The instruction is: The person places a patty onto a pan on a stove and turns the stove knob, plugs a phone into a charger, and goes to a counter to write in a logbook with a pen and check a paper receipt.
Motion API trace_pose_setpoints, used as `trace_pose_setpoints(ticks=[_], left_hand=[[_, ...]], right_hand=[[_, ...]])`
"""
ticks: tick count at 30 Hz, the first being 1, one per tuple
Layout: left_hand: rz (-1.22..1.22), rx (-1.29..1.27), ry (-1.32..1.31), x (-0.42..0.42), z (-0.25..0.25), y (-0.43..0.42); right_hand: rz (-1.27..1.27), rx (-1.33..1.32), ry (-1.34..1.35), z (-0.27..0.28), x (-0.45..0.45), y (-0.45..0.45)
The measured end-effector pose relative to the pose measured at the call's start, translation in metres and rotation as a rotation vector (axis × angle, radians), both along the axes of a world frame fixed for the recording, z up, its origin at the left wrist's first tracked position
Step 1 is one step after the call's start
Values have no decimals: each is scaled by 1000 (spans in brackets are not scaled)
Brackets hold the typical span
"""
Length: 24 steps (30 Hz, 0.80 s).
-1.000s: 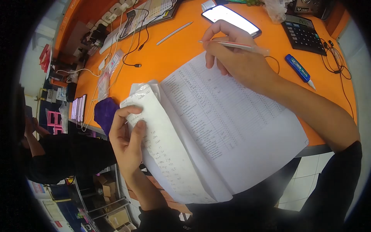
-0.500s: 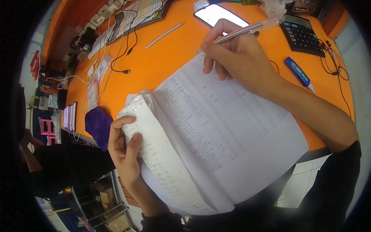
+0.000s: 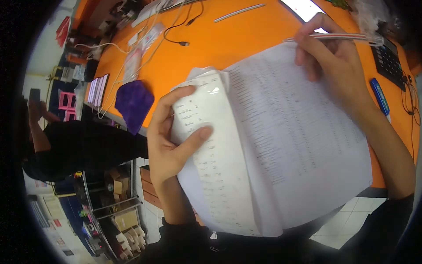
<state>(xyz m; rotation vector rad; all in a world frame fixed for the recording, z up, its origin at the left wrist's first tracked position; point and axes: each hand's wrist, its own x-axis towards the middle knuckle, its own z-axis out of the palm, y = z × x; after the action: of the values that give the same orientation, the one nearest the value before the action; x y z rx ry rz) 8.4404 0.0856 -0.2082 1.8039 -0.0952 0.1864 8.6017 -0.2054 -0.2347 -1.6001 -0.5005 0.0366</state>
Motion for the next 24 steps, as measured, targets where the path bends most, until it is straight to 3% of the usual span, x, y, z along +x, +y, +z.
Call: trace_pose_setpoints(ticks=[4,11,16,24], left_hand=[[-34,-73,8,1,-1,-2],[-22,19,-79,4,-1,-3],[10,-115,14,3,3,-7],[-17,-104,-67,2,-6,-4]], right_hand=[[-64,-102,-43,1,1,0],[-57,-87,-49,2,-1,0],[-55,-70,-32,3,-1,2],[-23,-10,-9,3,-1,2]])
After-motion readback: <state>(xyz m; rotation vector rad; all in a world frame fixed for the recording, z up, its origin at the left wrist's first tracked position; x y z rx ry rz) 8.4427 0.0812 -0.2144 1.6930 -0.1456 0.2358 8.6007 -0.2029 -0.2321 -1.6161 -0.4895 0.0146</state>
